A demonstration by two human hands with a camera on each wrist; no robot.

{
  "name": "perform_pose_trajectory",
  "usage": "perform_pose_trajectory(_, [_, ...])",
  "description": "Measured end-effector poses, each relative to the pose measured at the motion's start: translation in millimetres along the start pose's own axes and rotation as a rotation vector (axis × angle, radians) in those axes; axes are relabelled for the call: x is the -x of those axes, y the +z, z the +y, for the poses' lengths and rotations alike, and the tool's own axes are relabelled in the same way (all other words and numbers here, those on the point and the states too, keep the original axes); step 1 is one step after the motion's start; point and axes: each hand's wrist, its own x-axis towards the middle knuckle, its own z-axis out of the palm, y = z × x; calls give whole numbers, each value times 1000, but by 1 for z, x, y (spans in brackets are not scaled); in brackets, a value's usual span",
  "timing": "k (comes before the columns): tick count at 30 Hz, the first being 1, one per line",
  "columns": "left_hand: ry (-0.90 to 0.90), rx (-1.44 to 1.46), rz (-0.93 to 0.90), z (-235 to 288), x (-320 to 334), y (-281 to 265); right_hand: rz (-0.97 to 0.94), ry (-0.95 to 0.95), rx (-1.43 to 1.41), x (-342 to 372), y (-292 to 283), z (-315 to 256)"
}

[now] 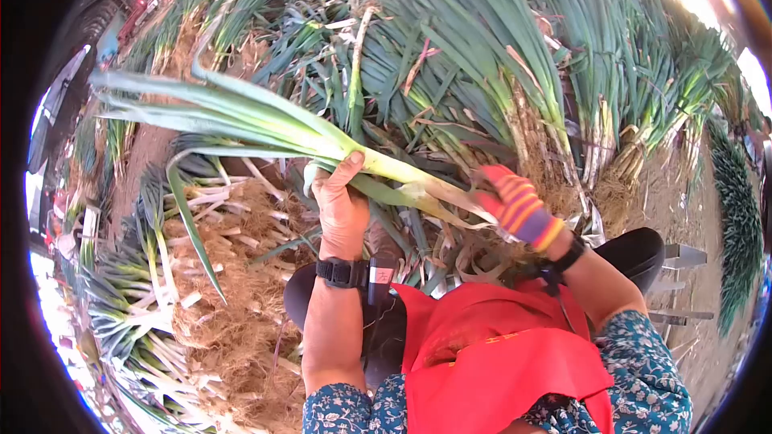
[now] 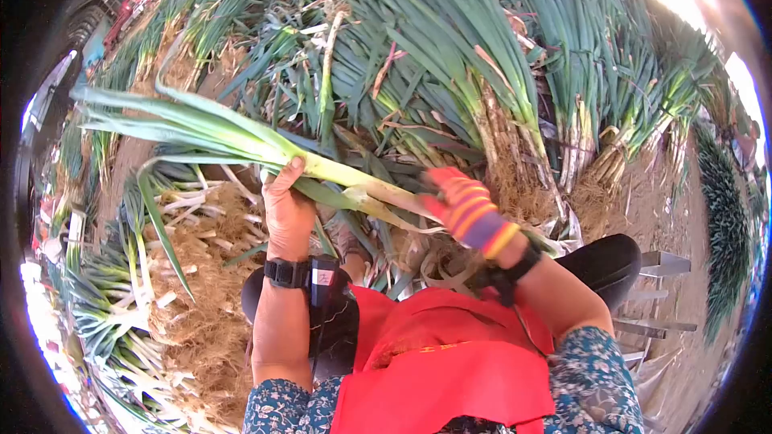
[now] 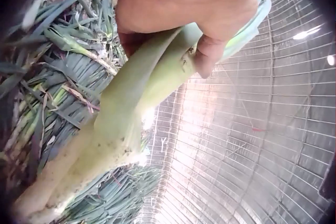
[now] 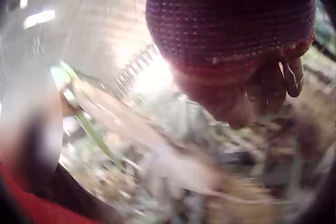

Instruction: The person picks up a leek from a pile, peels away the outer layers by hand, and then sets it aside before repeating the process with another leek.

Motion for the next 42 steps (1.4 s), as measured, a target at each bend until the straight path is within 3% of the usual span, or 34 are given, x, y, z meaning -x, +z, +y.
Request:
perform_pose_trajectory(2, [-42, 49, -36, -6, 0, 7, 140, -220, 260, -20, 17, -16])
perform_pose_trajectory(3, [-79, 92, -57, -7, 1, 7, 137, -218, 259, -26, 21, -19])
perform_pose_trajectory(5, [-90, 80, -29, -8, -1, 4, 101, -239, -172, -40, 26, -29])
perform_pose_trajectory(6, [-107, 68, -28, -8, -2, 0, 112, -229, -241, -40, 22, -35])
perform_pose_trajectory(9, [-149, 38, -28, -10, -1, -6, 56, -227, -325, -36, 28, -28])
perform_pose_trajectory(10, [-161, 32, -20, -11, 0, -5, 77, -359, -228, -37, 28, -23])
perform_pose_trajectory(11, [-174, 27, -14, -12, 1, -3, 74, -353, -227, -35, 29, -23])
perform_pose_trajectory(13, [-175, 13, -34, -12, 2, 1, -1, -195, -278, -31, 27, -27])
perform_pose_trajectory(14, [-168, -1, -57, -11, 3, 3, -166, -38, -269, -31, 21, -27])
perform_pose_trajectory(15, [-174, -2, -56, -8, 4, 6, -167, -33, -270, -30, 21, -22])
perform_pose_trajectory(17, [-211, 11, -179, -5, 9, 11, -479, 117, -486, -25, 26, -9])
perform_pose_trajectory(18, [-221, 11, -177, -7, 9, 11, -604, 350, -529, -24, 32, -3])
perform_pose_trajectory(19, [-179, -18, -194, -7, 7, 9, -603, 360, -532, -17, 40, 6])
perform_pose_trajectory(21, [-117, -56, -167, -6, 4, 5, -938, 152, -134, 7, 61, 34])
perform_pose_trajectory(22, [-99, -84, -169, -4, 3, 4, -784, -47, -2, 40, 75, 61])
perform_pose_trajectory(24, [-76, -113, -167, 3, 1, -1, -908, 103, 250, 78, 68, 83])
perform_pose_trajectory(26, [-75, -83, -144, 9, 0, -6, -978, 175, 81, 161, 81, 163])
perform_pose_trajectory(27, [-82, -83, -145, 5, 1, -6, -980, 182, 79, 160, 71, 150])
perform_pose_trajectory(29, [-83, -76, -49, -12, 2, -2, -1151, 193, 500, 152, 37, 114])
perform_pose_trajectory(30, [-95, -56, -29, -16, 0, -2, -1216, 204, 545, 152, 39, 124])
perform_pose_trajectory(32, [-168, -53, 32, -16, -12, -17, -544, 366, -82, 125, 27, 116])
perform_pose_trajectory(34, [-164, -4, 41, -11, -17, -20, -247, 657, -999, 73, -7, 48])
perform_pose_trajectory(35, [-160, -7, 34, -11, -17, -19, -239, 652, -1001, 60, -13, 28])
perform_pose_trajectory(37, [-173, 16, -12, -13, -13, -13, -532, 591, -893, 51, -22, 2])
perform_pose_trajectory(39, [-227, -147, -166, -15, -2, -2, -527, 651, -894, 46, -19, -1])
perform_pose_trajectory(40, [-356, -479, -282, -9, 8, 18, -533, 720, -905, 43, -15, -5])
perform_pose_trajectory(41, [-356, -1194, -577, -15, 7, 11, -495, 684, -996, 32, -14, -9])
perform_pose_trajectory(42, [-684, -1414, -697, -38, 3, -8, -511, 685, -1028, 21, -11, -13])
